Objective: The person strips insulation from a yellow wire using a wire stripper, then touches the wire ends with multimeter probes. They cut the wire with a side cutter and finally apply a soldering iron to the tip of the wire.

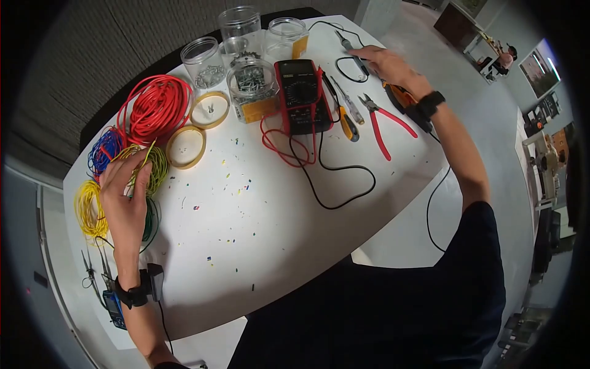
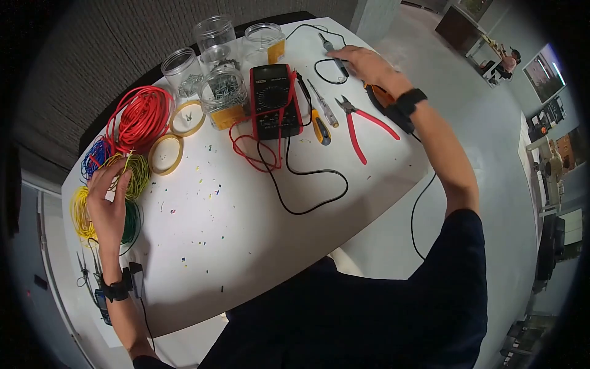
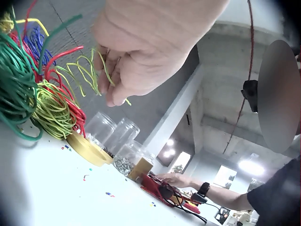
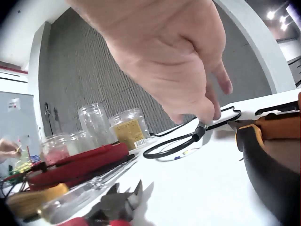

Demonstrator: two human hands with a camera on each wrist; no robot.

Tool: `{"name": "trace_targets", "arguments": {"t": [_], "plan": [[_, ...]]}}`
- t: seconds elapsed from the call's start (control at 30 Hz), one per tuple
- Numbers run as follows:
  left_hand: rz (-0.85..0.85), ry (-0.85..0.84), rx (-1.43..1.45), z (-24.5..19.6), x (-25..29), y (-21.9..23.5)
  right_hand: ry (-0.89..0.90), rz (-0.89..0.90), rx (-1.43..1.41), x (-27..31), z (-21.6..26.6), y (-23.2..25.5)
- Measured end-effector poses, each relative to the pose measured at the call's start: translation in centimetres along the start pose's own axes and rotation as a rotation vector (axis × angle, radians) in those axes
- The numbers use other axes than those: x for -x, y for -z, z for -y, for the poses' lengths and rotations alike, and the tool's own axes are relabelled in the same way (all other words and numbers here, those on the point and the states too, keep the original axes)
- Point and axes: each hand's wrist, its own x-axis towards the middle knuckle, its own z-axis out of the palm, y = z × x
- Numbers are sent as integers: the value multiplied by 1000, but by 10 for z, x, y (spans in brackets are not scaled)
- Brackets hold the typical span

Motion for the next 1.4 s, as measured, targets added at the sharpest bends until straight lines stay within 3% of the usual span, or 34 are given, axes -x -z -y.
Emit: {"name": "trace_targets", "arguments": {"t": [0.07, 0.13, 0.37, 0.43, 0.47, 0.53, 0.57, 0.6, 0.67, 0.7, 0.77, 0.83, 0.9, 0.93, 1.03, 1.1, 1.17, 1.27, 1.33, 1.4], "plan": [[0, 14, 4, 0, 1, 1, 41, 11, 28, -8, -3, -11], [32, 37, -5, -2, 1, 4, -131, 192, 179, -17, 0, -13], [11, 74, 98, -1, 5, -7, -49, 88, 269, -20, 1, -10], [12, 53, 100, 5, 6, -11, 30, -114, 304, -15, 10, 0], [13, 33, 100, 7, 8, -14, 32, -104, 304, -12, 14, 5], [38, 105, 158, 10, 12, -19, -31, -392, 136, -10, 30, 23], [58, 159, 204, 11, 12, -19, -129, -424, 76, -8, 40, 33], [33, 161, 206, 12, 12, -20, -110, -435, 88, -7, 56, 45], [47, 266, 325, 13, 15, -24, -298, -626, -300, -1, 97, 67], [39, 217, 298, 14, 14, -24, -285, -624, -296, 1, 113, 74], [28, 267, 339, 12, 13, -27, -123, -818, -333, 6, 142, 82], [26, 311, 382, 15, 15, -30, -79, -842, -382, 10, 161, 83], [-42, 161, 301, 21, 16, -33, 28, -904, -379, 9, 163, 84], [-48, 171, 305, 20, 16, -31, 37, -896, -379, 10, 159, 85], [16, 283, 382, 17, 15, -26, -116, -892, 149, 7, 150, 91], [-7, 127, 328, 21, 15, -28, -156, -813, 312, 11, 157, 106], [-10, 155, 348, 21, 16, -30, -220, -676, 564, 20, 146, 117], [26, 226, 375, 19, 17, -27, -338, -557, 674, 39, 131, 131], [62, 270, 389, 19, 17, -27, -322, -566, 757, 36, 133, 139], [43, 304, 447, 19, 16, -29, -441, -316, 649, 41, 143, 151]]}}
